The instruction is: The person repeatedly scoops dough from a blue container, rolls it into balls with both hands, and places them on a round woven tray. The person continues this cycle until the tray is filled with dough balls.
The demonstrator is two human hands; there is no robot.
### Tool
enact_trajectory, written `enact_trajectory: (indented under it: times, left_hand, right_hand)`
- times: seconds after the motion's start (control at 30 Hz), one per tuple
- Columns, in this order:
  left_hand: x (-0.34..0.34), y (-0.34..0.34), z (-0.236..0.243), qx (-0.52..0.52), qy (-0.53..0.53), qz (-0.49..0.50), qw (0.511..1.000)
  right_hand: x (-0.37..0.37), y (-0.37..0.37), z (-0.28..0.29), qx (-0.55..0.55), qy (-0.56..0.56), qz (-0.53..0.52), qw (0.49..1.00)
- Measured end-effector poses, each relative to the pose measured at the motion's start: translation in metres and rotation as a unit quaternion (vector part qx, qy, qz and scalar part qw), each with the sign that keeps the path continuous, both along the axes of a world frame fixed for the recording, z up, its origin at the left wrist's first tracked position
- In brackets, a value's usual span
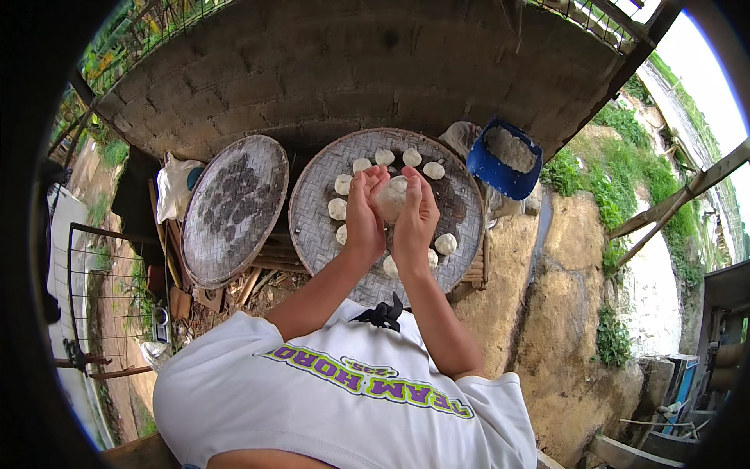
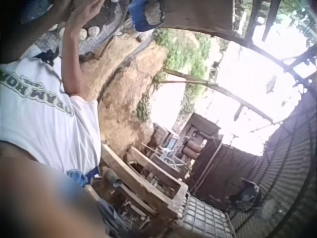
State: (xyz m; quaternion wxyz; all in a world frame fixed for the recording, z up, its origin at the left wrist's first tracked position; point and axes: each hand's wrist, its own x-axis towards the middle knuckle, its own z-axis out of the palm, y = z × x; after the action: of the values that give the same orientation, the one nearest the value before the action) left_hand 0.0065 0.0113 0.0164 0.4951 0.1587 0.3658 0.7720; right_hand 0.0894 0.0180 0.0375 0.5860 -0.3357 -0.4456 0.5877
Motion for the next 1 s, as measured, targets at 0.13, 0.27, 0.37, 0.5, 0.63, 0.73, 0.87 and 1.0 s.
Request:
enact_trajectory:
  times: [0.13, 0.27, 0.37, 0.5, 0.63, 0.73, 0.87, 1.0]
  left_hand:
    - [-0.024, -0.012, 0.004, -0.019, -0.24, -0.254, 0.937]
    - [-0.012, -0.009, 0.016, -0.098, -0.212, -0.292, 0.928]
    - [0.003, -0.009, 0.021, -0.092, 0.024, -0.033, 0.995]
    - [-0.019, -0.015, 0.012, -0.067, -0.293, -0.219, 0.928]
    - [-0.024, -0.009, -0.006, -0.019, -0.206, -0.345, 0.916]
    - [-0.012, -0.008, -0.008, -0.018, 0.023, -0.142, 0.989]
    - [-0.019, -0.014, -0.01, -0.008, -0.215, -0.223, 0.951]
    - [-0.024, 0.004, -0.039, -0.03, -0.145, -0.232, 0.961]
  right_hand:
    - [0.018, -0.006, 0.008, 0.389, -0.246, -0.033, 0.887]
    - [0.023, 0.015, 0.005, 0.25, -0.175, 0.081, 0.949]
    - [0.018, 0.014, -0.002, -0.03, -0.004, 0.061, 0.998]
    - [0.027, -0.003, -0.005, 0.056, -0.189, 0.1, 0.975]
    - [0.025, 0.009, 0.0, -0.1, 0.03, 0.115, 0.988]
    - [0.011, 0.007, -0.004, -0.266, 0.218, -0.015, 0.939]
    - [0.008, -0.017, -0.024, -0.127, 0.086, -0.017, 0.988]
    - [0.015, -0.002, -0.045, -0.116, 0.049, 0.025, 0.992]
